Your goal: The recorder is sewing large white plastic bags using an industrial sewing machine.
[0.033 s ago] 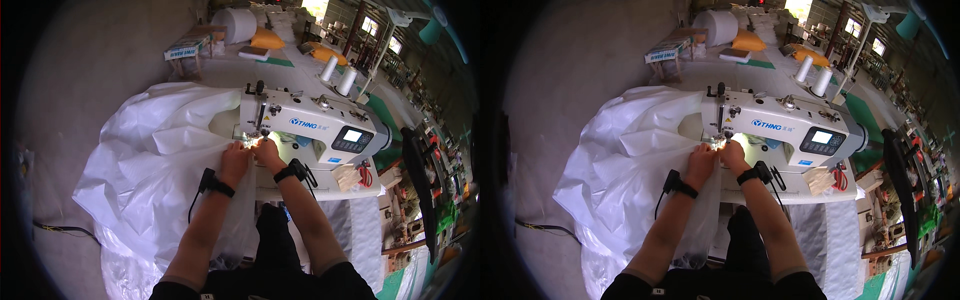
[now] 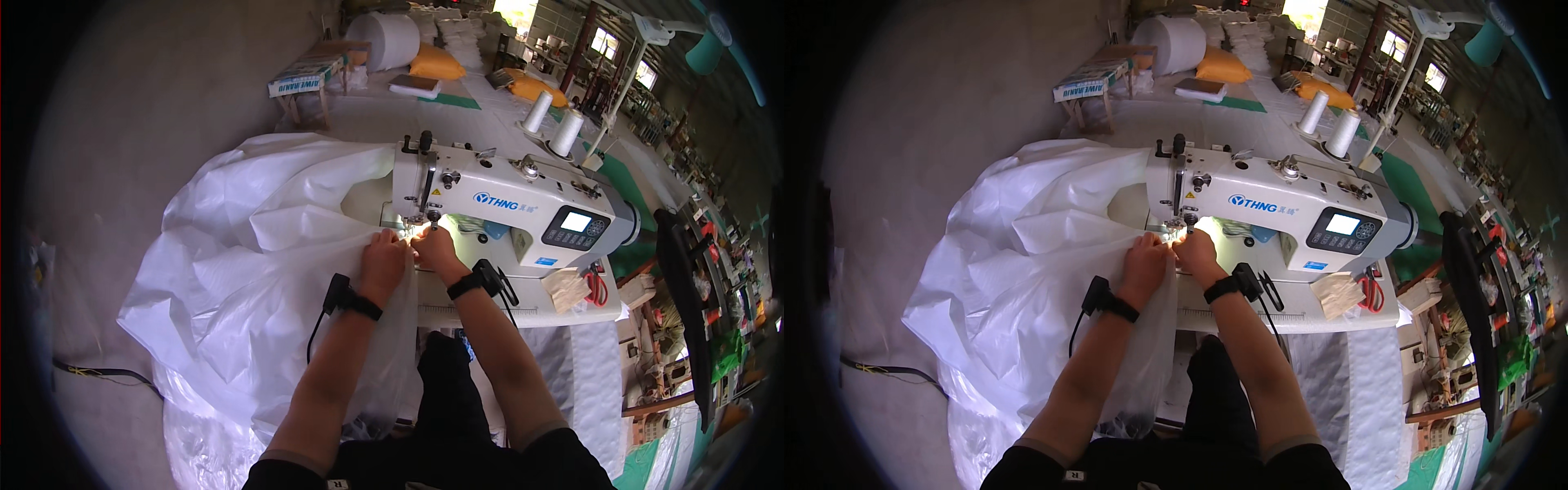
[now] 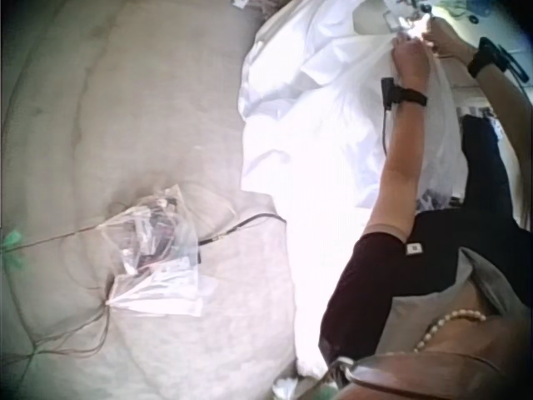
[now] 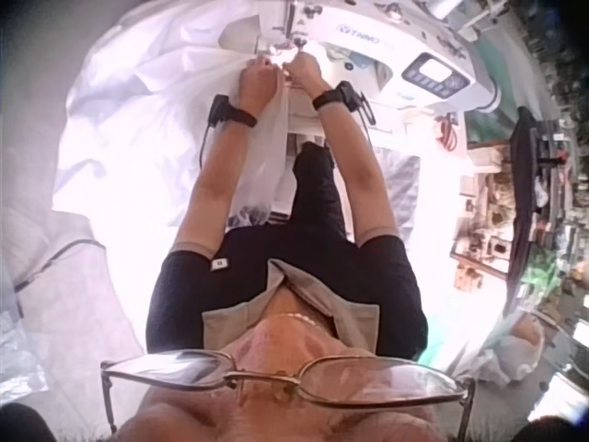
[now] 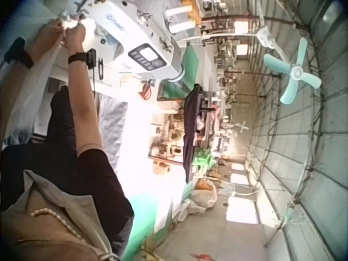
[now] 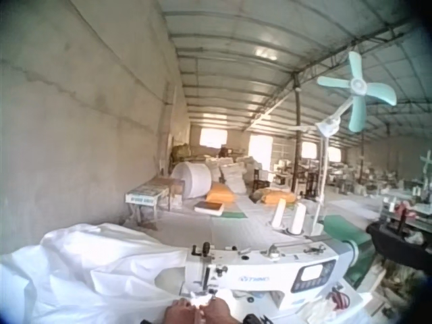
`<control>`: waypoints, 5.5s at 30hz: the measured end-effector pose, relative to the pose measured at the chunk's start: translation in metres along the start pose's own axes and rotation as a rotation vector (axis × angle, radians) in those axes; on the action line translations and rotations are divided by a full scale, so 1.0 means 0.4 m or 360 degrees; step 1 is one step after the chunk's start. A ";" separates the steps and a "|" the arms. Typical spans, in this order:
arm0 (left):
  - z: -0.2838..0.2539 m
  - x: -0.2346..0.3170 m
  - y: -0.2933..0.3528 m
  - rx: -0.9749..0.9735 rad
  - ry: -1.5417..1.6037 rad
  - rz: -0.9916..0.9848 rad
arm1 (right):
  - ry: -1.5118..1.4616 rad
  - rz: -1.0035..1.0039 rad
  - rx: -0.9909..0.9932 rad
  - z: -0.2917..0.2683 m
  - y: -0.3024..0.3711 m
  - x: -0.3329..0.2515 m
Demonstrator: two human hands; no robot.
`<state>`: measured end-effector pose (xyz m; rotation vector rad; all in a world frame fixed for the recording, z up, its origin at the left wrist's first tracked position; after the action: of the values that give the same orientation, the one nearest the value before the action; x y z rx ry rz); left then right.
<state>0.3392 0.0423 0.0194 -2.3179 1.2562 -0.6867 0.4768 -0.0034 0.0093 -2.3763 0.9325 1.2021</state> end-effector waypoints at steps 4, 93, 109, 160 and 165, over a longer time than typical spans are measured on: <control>0.016 -0.019 -0.003 0.0021 0.0157 -0.0038 | -0.0010 -0.0057 -0.0212 0.015 0.064 0.016; -0.030 -0.021 -0.027 -0.0540 -0.0315 0.0594 | 0.0953 -0.0731 0.0202 0.071 0.246 -0.090; -0.379 -0.470 0.293 -0.0423 -0.0498 -0.0815 | -0.1061 0.0082 -0.0278 0.041 0.486 0.051; -0.734 -0.065 0.669 -0.0108 -0.0078 -0.0738 | -0.0869 -0.0694 -0.1485 0.346 0.900 -0.156; -0.729 -0.128 0.662 -0.0036 0.0150 -0.0950 | -0.0789 -0.1117 -0.1051 0.364 0.915 -0.193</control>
<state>-0.0309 -0.0840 0.0887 -2.7219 0.5877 -0.9782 0.1090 -0.1629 -0.0117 -2.2920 -0.4991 1.7987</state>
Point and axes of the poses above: each hand's wrist, its own y-axis away from the middle knuckle, its own z-axis out of the palm, x = y × z, the point moved 4 cm from there along -y, towards the middle knuckle, and after that the axes turned 8 degrees about -y, right-handed, at the moved point
